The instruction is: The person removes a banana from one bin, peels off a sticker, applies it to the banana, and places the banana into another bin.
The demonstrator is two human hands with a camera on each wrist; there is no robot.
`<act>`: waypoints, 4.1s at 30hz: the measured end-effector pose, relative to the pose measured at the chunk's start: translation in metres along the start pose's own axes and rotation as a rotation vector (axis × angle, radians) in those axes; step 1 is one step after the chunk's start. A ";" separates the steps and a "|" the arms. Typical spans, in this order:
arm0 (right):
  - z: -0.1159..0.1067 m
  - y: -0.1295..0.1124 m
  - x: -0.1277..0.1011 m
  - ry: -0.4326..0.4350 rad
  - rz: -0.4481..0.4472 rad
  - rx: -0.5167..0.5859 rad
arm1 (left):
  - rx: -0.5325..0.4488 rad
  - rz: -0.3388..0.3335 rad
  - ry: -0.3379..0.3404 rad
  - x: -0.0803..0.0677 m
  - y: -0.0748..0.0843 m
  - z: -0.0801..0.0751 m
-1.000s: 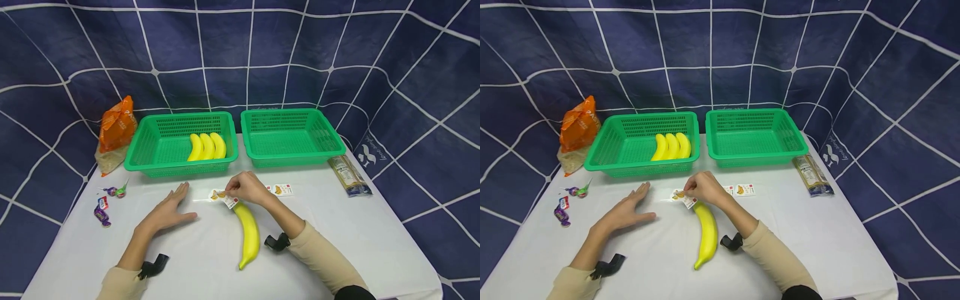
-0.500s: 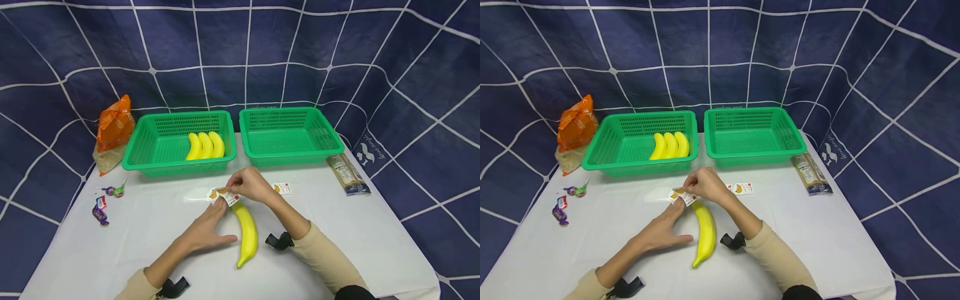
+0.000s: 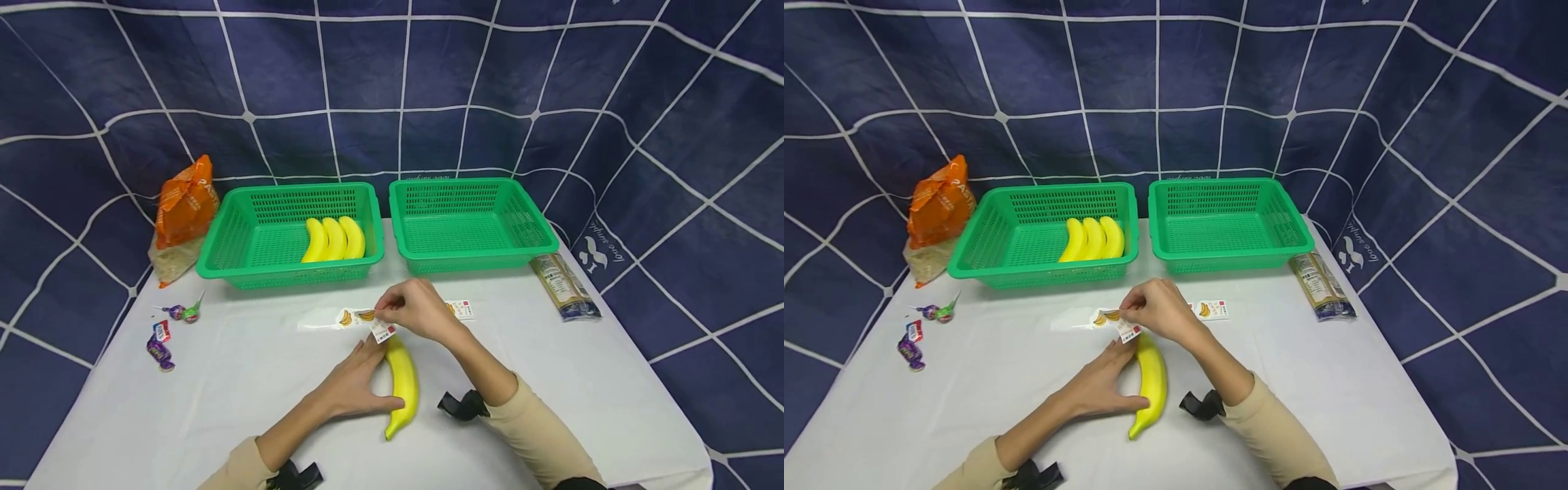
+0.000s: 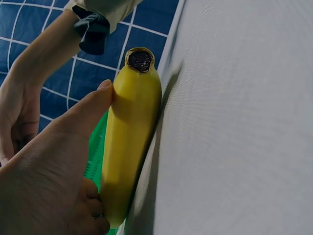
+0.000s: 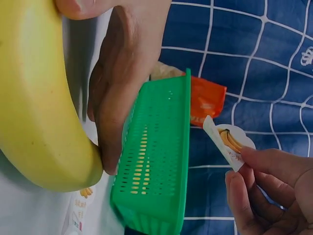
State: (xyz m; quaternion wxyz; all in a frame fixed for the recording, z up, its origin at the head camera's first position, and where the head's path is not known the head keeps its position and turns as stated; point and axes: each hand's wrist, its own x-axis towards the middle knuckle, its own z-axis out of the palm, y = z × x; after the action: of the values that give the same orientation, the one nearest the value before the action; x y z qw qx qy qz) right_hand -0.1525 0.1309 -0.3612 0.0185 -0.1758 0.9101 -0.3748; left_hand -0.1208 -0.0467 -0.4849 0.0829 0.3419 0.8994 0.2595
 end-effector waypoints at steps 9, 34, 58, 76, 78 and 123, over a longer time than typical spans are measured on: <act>0.005 0.011 -0.020 0.095 0.083 0.043 | -0.001 -0.010 -0.007 0.000 -0.002 0.000; 0.045 0.069 -0.057 0.110 0.329 0.339 | -0.002 -0.047 -0.044 0.000 -0.003 0.000; 0.052 0.079 -0.056 0.107 0.371 0.326 | 0.007 -0.052 -0.059 0.001 -0.002 0.000; 0.056 0.090 -0.051 0.097 0.514 0.469 | -0.015 -0.051 -0.065 0.001 -0.003 0.000; 0.057 0.091 -0.050 0.105 0.532 0.492 | -0.014 -0.058 -0.071 0.001 -0.002 0.000; 0.042 0.096 -0.060 -0.141 0.490 0.447 | -0.034 -0.078 0.008 0.006 -0.003 0.002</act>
State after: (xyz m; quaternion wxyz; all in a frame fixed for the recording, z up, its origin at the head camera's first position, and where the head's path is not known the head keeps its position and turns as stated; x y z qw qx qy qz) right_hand -0.1185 0.1858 -0.4632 0.2092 0.0312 0.8171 -0.5363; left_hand -0.1266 -0.0441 -0.4877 0.0951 0.3039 0.9078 0.2730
